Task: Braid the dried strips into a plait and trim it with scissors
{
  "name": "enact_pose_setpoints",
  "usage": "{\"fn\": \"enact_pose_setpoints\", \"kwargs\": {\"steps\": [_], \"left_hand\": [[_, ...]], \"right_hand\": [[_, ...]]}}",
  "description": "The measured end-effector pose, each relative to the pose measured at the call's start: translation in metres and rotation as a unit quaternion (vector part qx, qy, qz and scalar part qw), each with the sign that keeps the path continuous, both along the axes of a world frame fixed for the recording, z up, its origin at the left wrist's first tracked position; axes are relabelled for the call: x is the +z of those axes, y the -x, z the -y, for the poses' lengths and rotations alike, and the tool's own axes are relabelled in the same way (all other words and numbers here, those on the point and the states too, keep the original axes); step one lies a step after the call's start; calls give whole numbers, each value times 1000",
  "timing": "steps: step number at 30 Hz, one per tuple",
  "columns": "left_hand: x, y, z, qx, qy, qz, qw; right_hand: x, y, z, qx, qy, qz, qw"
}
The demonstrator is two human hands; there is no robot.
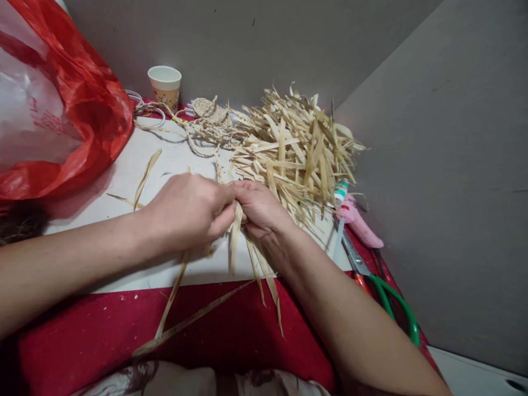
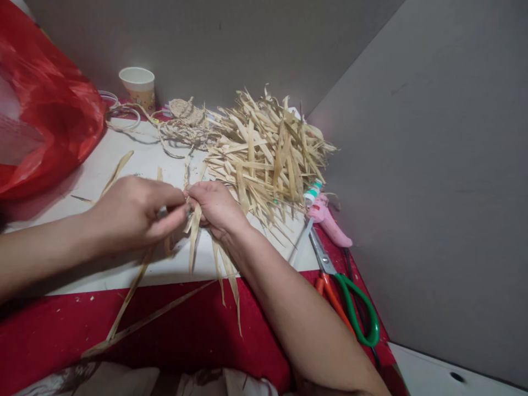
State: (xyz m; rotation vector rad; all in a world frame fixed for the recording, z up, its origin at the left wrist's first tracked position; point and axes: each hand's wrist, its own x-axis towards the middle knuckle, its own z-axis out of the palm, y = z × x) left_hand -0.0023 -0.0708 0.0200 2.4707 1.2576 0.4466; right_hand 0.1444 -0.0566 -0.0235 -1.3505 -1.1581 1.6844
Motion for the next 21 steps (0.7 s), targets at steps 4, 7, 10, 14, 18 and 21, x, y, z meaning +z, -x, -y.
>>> {"fn": "enact_pose_setpoints", "kwargs": {"steps": [4,7,10,14,18,21], "left_hand": [[-3,8,-25,130,146,188,963],[-15,11,-39,143,376,251,881],[-22,9,-43,125,496,316,799],[-22,7,-42,118,523,347,770],[-24,8,-43,137,474,300,817],[-26,7,-44,141,455,279,834]], "right_hand": [[4,-3,-1,10,20,-56,998],[6,-4,-2,6,27,-62,998],[5,-5,-3,4,27,-51,998],[3,-8,-4,23,12,-22,999],[0,-10,-4,42,-25,38,998],[-2,-10,-4,54,-85,121,988]]}}
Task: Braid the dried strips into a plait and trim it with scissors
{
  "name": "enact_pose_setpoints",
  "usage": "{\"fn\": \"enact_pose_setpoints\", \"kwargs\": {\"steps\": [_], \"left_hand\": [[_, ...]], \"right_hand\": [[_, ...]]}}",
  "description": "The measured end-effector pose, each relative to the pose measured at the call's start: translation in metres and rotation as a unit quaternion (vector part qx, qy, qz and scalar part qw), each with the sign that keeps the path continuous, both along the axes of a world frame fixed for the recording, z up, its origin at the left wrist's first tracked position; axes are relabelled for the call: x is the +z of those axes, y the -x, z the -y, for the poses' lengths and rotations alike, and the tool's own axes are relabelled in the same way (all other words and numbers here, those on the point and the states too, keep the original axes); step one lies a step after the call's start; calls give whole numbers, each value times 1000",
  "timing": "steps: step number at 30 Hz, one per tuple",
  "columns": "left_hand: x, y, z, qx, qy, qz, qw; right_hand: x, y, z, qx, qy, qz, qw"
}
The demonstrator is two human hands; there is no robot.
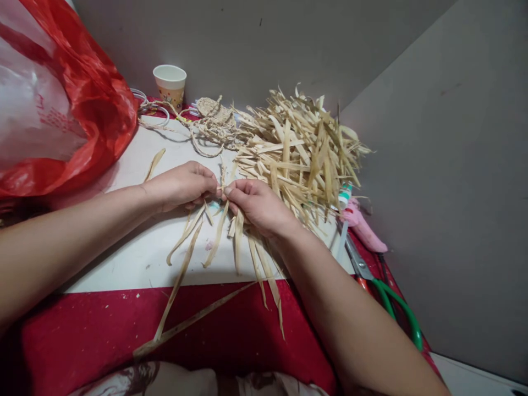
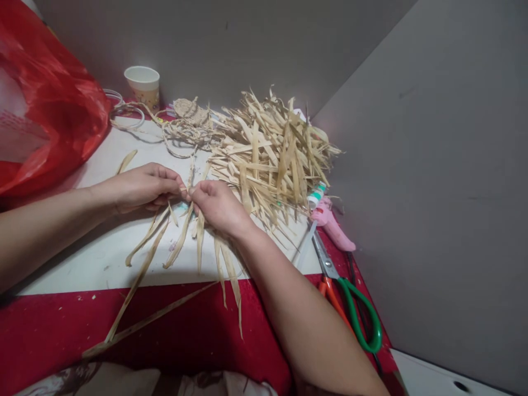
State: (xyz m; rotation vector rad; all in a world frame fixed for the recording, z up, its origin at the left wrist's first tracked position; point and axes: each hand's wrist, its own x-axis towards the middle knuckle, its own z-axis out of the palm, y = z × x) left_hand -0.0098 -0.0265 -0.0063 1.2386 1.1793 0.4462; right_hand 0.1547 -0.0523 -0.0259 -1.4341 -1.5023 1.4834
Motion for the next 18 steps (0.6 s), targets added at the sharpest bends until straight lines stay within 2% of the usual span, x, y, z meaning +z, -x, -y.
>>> {"fn": "enact_pose_setpoints", "kwargs": {"steps": [5,8,13,18], "left_hand": [[-2,0,-2,-39,55,51,996],[-1,0,-3,-33,89,73,993],[2,-3,-2,-18,113,78,990],[0,-5,1,-14,60,50,997]], "right_hand": [[-3,-2,0,16,-142,114,983],[-3,-2,-1,23,-179,144,973],[-2,-3,-1,27,-185,143,972],[5,-5,0,41,-124,119,984]]}}
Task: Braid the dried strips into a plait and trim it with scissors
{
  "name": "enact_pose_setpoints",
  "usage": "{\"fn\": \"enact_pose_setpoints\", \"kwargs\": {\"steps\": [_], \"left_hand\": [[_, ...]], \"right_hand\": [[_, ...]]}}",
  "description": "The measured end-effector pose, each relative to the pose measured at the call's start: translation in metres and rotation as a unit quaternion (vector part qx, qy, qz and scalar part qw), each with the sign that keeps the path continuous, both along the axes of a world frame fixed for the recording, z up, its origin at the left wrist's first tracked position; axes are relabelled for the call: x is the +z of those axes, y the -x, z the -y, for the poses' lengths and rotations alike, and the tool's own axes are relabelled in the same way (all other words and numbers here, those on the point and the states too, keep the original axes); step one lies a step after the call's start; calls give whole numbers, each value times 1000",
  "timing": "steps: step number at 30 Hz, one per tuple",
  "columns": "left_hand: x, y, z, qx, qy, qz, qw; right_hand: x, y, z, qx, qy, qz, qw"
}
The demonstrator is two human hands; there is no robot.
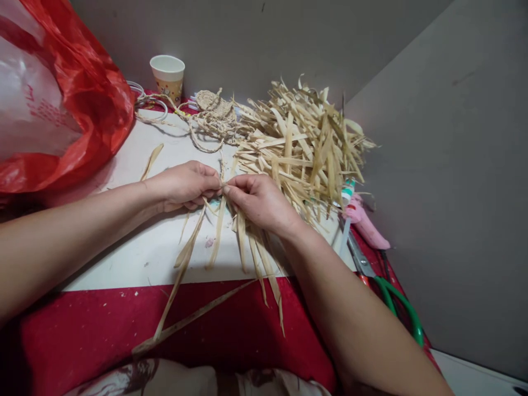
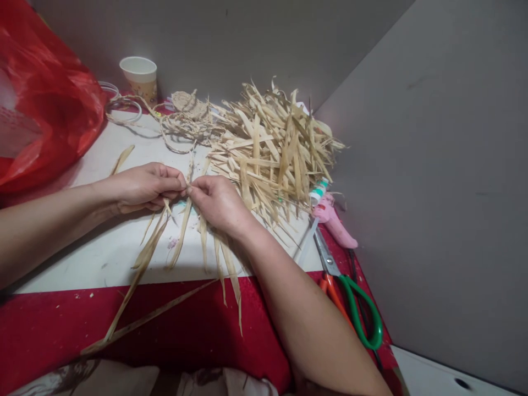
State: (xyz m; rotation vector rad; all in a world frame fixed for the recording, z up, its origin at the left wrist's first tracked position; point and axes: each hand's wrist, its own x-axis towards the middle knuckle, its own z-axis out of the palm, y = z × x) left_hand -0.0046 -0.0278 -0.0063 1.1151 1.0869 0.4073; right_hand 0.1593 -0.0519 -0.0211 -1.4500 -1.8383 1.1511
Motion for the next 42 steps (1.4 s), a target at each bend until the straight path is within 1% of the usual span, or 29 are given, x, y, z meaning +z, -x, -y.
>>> {"fn": "enact_pose_setpoints", "kwargs": {"steps": [3,5,7,11,15,17,20,24,26,29,33,37,40,42], "left_hand": [[-2,-1,2,-1,-43,-26,999],[-3,-2,3,-1,-62,-39,997],[-4,-3,4,-1,-77,-51,996],[-5,-2,5,-9,-110,-70,991],[-6,-1,5,-18,-166,-97,981],[-5,-1,5,-22,-192,-109,975],[-4,0,6,-25,-221,-126,967],[-6,0,7,-20,-241,-136,961],[-8,0,7,-11,-234,-134,963],[-9,-1,7,4,-198,-109,974],[-7,-2,8,15,-128,-57,990],[-3,-2,8,39,-90,-37,994],[-3,-2,6,62,-56,-28,996],[-4,-2,6,72,-36,-20,997]], "right_hand": [[5,-3,-1,11,65,-44,997],[8,-5,-1,6,96,-74,993],[10,-6,-2,-6,118,-84,989],[12,-8,-1,-36,135,-61,988],[14,-6,0,-62,118,-51,990],[15,-5,1,-70,123,-65,988],[15,-3,1,-95,163,-105,976],[10,1,3,-108,198,-161,961],[6,3,5,-103,203,-170,959],[3,6,8,-104,184,-148,966],[8,11,13,-116,137,-96,979],[13,15,15,-124,108,-74,984],[12,17,16,-126,91,-62,986],[10,18,18,-115,71,-57,989]]}}
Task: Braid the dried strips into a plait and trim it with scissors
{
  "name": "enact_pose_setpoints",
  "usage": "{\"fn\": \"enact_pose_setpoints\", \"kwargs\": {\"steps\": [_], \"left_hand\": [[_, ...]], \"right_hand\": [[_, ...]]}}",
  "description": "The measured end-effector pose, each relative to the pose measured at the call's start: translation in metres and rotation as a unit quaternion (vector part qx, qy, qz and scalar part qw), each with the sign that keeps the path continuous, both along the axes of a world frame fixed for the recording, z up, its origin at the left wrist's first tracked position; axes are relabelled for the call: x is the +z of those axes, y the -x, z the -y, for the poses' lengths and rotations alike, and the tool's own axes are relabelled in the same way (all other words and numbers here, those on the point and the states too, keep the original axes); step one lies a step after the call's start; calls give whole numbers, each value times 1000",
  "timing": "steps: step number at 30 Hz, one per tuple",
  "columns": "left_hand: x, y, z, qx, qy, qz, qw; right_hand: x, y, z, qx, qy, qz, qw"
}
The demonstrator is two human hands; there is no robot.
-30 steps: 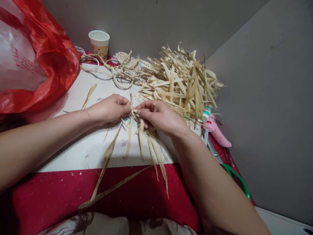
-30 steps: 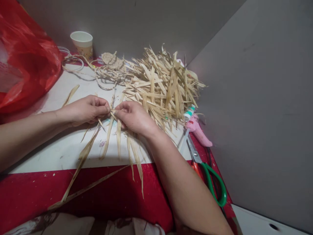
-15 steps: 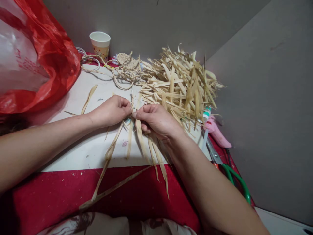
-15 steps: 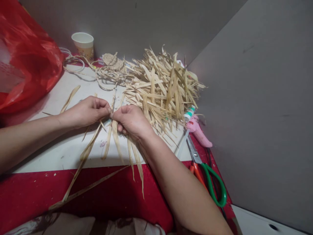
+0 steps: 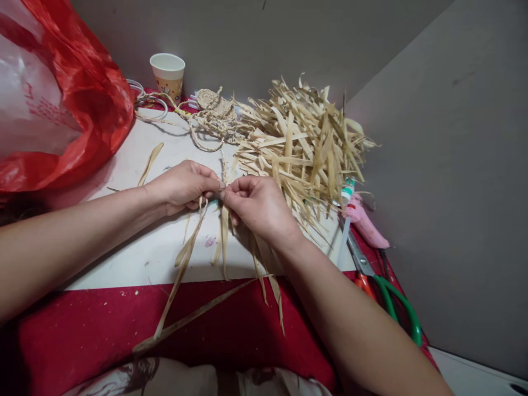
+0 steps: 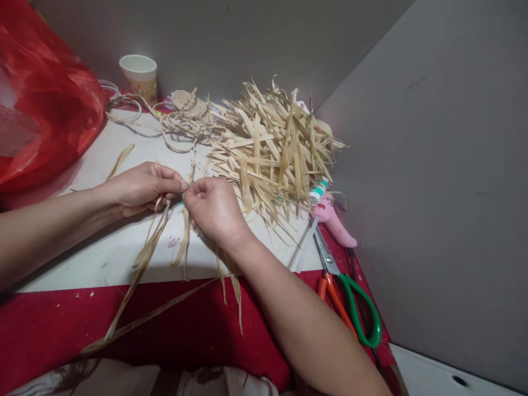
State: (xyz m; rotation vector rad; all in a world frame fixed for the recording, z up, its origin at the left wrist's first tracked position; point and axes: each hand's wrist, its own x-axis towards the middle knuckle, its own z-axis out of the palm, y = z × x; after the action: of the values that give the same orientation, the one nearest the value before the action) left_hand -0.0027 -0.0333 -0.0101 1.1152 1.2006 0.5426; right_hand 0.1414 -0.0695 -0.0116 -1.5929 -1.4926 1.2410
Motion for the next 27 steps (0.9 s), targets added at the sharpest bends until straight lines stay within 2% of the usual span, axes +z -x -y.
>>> {"fn": "enact_pose_setpoints", "kwargs": {"steps": [3,7,9,11,13,15,19,27], "left_hand": [[0,1,-1,0,19,33,999],[0,4,-4,-16,52,93,994],[1,6,-6,-23,72,109,991],[1,7,-8,-26,92,119,988],[1,8,-9,-30,107,128,986],[1,9,-10,-34,113,137,984],[-1,10,-11,-46,107,138,984],[-4,11,-12,-75,78,123,986]], "right_hand": [[2,0,5,33,-24,9,999],[22,-8,10,137,33,-3,990],[33,-15,8,115,25,-30,993],[36,-24,1,30,-23,-64,997],[31,-29,-8,-38,-41,-98,994],[21,-29,-15,-54,0,-126,991],[4,-17,-19,11,124,-169,978],[-2,-18,-20,67,212,-244,944]]}}
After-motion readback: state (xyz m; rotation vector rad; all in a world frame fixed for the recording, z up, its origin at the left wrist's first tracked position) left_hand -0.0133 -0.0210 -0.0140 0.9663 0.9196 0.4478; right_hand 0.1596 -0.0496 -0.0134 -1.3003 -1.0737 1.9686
